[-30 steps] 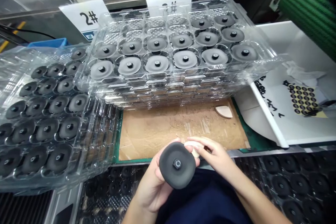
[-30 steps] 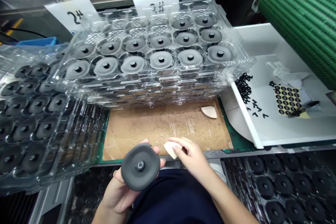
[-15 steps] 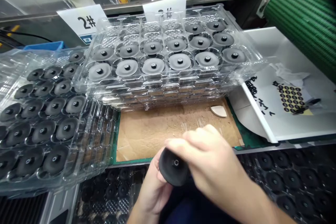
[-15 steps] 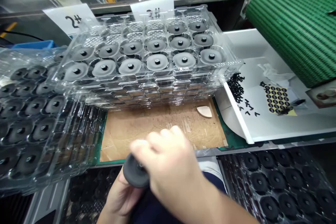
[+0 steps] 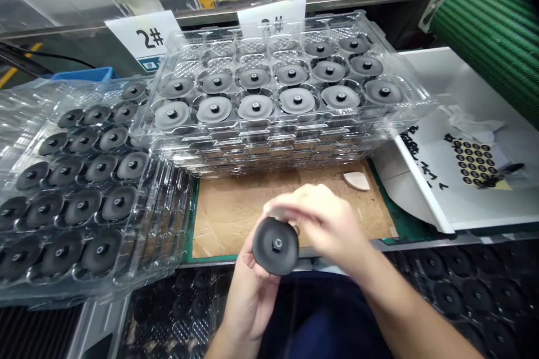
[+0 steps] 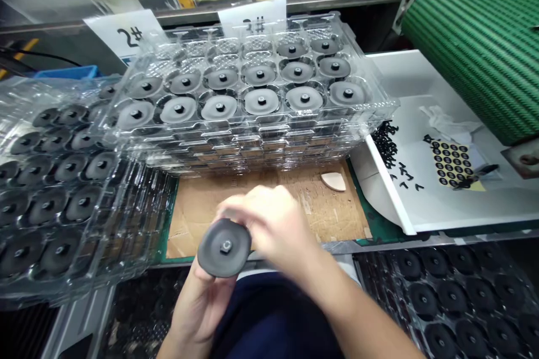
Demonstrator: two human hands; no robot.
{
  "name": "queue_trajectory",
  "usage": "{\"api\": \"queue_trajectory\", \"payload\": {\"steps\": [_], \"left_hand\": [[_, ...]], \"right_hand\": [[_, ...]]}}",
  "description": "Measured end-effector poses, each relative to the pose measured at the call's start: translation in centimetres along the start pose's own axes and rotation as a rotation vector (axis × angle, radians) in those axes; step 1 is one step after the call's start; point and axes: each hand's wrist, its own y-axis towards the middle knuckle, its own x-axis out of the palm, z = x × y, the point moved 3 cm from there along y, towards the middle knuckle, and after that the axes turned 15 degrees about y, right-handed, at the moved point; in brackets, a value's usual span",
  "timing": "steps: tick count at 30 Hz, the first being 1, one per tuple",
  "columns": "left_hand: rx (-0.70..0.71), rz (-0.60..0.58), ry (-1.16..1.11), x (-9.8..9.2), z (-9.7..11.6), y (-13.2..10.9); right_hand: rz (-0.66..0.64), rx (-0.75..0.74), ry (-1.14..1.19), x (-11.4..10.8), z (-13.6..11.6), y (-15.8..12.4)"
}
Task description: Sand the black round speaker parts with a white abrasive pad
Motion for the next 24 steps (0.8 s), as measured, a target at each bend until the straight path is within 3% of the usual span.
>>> {"api": "queue_trajectory", "payload": {"steps": [1,3,6,8,10,13,14,16,18,22,24], "left_hand": [[0.008,-0.004,-0.036,-0.2,0.1,0.1],[0.018,-0.011,-0.116,-0.6,0.2,0.2],[0.034,-0.013,-0.178,-1.1,0.6,0.5],[0.037,-0.025,-0.191,-1.1,0.8,0.7],[0.023,-0.034,-0.197,-0.9,0.8,0.8],[0.009,-0.024,-0.197,-0.3,0.7,1.0],[0.008,-0.022,-0.190,-0.2,0.6,1.1],[-0.011,-0.017,-0.174,0.1,0.4,1.1],[-0.052,0.000,-0.147,0.0,0.2,1.0],[-0.107,0.007,-0.091,-0.3,0.0,0.7],[-0.134,-0.005,-0.093,-0.2,-0.1,0.6]], "right_hand": [[0.015,0.145,-0.053,0.1,2.1,-0.3],[-0.002,0.252,-0.099,1.1,5.6,-1.6],[-0.049,0.285,-0.077,3.3,9.2,-4.4],[-0.043,0.305,-0.051,4.1,9.9,-5.6],[-0.004,0.321,-0.023,3.8,9.1,-5.6],[0.104,0.292,0.028,2.1,5.2,-3.5],[0.142,0.247,0.043,1.5,3.4,-2.6],[0.160,0.022,0.057,1.0,-0.2,-1.2],[0.089,-0.095,0.048,1.0,-2.6,-0.4],[-0.271,0.047,0.114,1.7,-3.1,-0.1],[-0.250,0.032,0.053,1.7,-3.0,0.1]]}}
